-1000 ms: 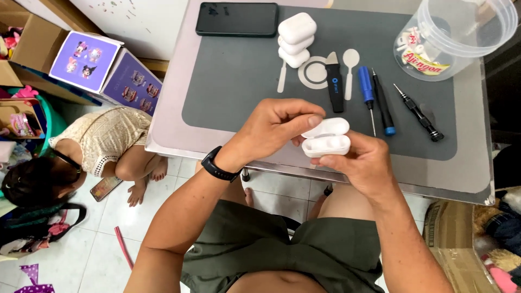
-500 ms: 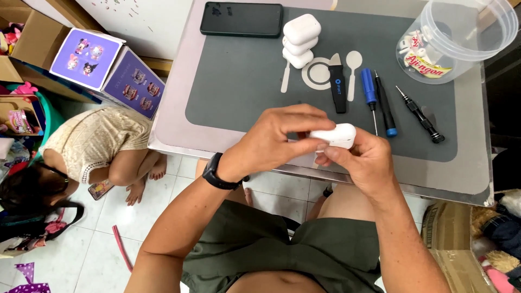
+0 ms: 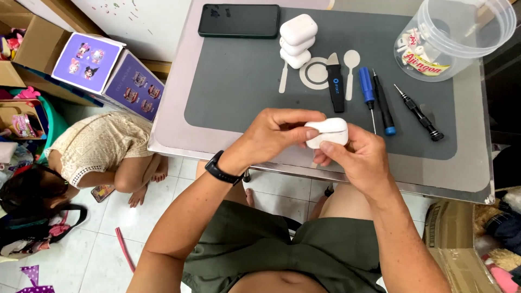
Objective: Using a small metal pry tool to carefully open the plastic housing of an earbud charging case.
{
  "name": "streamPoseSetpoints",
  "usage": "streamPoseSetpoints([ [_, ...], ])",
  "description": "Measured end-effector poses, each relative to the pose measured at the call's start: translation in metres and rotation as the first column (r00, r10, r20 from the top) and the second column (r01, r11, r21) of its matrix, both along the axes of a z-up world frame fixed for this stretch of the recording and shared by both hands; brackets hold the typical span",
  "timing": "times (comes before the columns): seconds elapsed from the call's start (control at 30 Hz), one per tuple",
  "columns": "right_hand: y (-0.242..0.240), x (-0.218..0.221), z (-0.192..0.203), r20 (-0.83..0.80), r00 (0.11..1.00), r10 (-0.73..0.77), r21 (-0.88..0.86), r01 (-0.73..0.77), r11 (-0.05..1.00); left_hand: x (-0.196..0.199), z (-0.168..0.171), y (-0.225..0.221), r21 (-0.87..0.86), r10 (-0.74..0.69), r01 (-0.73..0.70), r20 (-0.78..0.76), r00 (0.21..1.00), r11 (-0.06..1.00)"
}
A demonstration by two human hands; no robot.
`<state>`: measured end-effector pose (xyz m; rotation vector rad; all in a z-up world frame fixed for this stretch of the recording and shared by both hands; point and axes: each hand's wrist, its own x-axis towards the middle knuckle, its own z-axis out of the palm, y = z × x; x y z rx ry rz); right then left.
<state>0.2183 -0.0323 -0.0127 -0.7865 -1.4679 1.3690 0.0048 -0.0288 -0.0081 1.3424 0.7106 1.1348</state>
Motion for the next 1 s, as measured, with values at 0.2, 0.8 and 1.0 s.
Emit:
streamPoseSetpoints([
  [0.2, 0.000, -0.004, -0.003, -0.024, 0.999, 0.023, -0.103, -0.025, 0.994, -0.002, 0.007, -0.006, 0.162, 0.070, -0.055, -0.089, 0.994, 0.985],
  [0.8, 0.014, -0.032, -0.026, 0.129, 0.918, -0.376, -0.290, 0.397, 0.871, 0.015, -0.007, -0.028, 0.509, 0.386, -0.181, -0.332, 0.861, 0.841],
  [1.0, 0.014, -0.038, 0.007, 0.206, 0.954, -0.217, -0.378, 0.283, 0.882, 0.016, 0.001, -0.020, 0.355, 0.341, -0.247, -0.231, 0.911, 0.902],
])
